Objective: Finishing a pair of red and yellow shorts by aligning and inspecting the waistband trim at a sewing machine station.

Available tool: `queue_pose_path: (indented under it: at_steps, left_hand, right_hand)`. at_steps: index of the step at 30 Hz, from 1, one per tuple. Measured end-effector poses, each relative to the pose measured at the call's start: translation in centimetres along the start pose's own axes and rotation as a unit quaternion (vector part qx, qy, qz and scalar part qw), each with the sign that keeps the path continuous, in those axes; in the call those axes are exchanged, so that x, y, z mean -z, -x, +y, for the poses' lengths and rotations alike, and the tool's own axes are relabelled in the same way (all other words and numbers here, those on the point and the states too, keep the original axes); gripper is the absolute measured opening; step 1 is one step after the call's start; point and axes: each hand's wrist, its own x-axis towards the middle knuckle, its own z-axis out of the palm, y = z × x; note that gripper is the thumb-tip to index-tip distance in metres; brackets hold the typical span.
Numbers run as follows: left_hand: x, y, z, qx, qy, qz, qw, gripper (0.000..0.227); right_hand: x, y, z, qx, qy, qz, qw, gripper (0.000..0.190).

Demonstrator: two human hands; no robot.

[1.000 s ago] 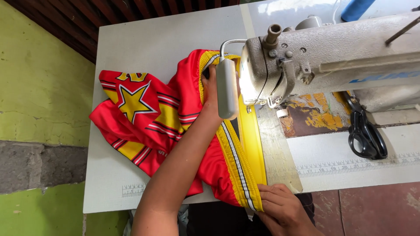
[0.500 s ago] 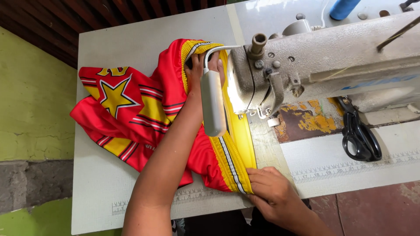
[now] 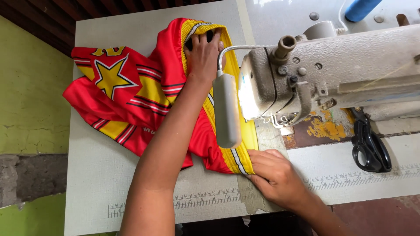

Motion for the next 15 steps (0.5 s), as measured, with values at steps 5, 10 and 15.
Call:
queue_pose_path:
  at_steps: [5,10,15]
  left_hand:
    - [1.0,-1.4,-0.3,0.032,0.037,-0.070,0.996,0.041]
    - [0.3,-2.8,-0.9,0.057,0.064,-0.061,0.994,0.042]
    - [8.2,-0.5,-3.4,0.030,0.118,-0.135,0.983,0.037]
  right_hand:
    - [0.1,-1.4,1.3,0.000,0.016,-0.001,1.000,0.015]
    - [0.2,-2.4,2.9,0.007,0.030,0.010,0.999,0.011]
    - [-0.6,-1.9,2.7,0.013,0.036,0.016,0.999,0.019]
